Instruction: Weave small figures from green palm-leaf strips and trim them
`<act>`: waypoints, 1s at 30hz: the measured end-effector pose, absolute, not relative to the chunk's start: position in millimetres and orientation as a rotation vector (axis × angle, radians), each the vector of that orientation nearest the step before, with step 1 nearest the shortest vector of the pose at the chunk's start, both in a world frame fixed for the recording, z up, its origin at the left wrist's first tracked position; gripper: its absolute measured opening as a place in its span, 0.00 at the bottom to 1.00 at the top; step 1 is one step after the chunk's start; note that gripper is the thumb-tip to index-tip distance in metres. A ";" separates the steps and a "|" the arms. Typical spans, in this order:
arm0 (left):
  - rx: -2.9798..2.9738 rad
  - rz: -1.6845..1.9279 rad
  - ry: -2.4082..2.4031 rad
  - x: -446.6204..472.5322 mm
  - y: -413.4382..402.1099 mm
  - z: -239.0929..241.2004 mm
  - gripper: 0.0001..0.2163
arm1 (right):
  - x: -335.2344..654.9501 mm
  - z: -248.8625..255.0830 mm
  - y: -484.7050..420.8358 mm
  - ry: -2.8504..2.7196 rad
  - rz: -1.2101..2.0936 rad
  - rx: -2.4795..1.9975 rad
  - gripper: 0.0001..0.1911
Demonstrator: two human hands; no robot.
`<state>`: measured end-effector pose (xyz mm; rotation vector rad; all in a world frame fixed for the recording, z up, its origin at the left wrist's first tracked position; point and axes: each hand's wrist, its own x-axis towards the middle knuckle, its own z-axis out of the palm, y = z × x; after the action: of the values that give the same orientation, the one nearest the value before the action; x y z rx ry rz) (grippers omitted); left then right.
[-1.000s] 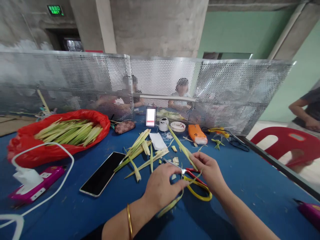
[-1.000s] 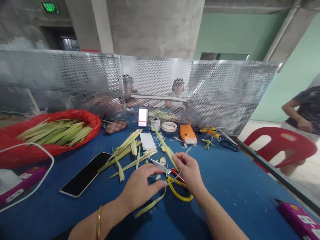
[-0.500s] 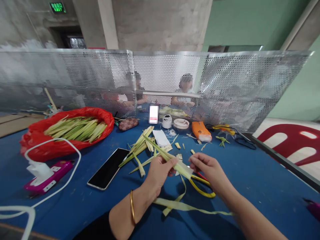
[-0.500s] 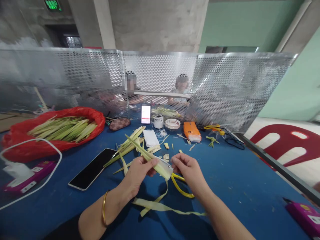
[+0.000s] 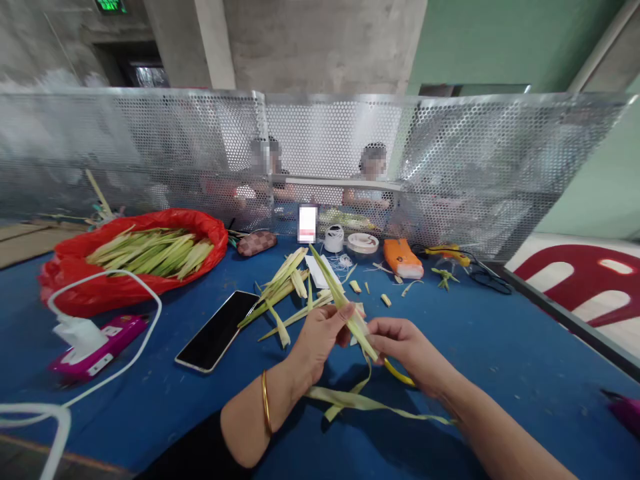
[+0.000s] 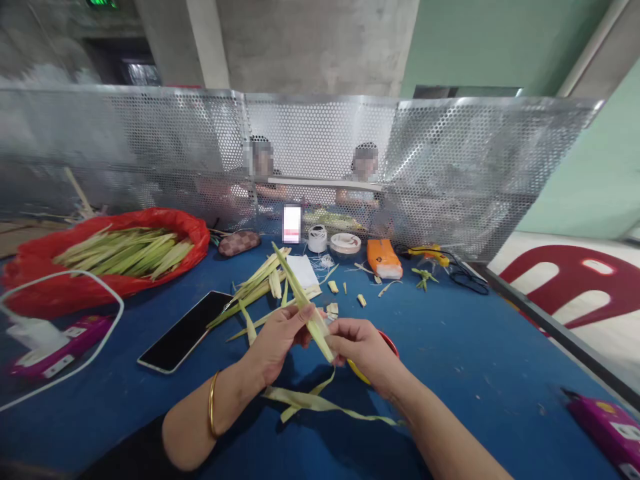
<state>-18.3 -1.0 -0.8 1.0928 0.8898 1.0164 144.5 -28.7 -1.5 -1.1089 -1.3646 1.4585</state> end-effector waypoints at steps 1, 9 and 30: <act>1.088 1.010 0.899 -16.4 -2.5 -1.9 0.20 | 143.3 -4.0 -28.2 -1.367 1.383 -1.131 0.14; 1.160 0.940 0.854 -5.9 -8.6 -11.6 0.14 | 139.0 -12.0 -25.2 -1.301 1.121 -1.258 0.15; 2.380 1.021 1.334 -16.4 -15.0 -4.4 0.07 | 140.5 -4.0 -27.1 -1.151 1.033 -1.269 0.16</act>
<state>-16.4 -15.0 -4.4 2.3796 1.3339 1.0206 140.5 -27.1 -4.0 -1.2691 -1.1512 1.0332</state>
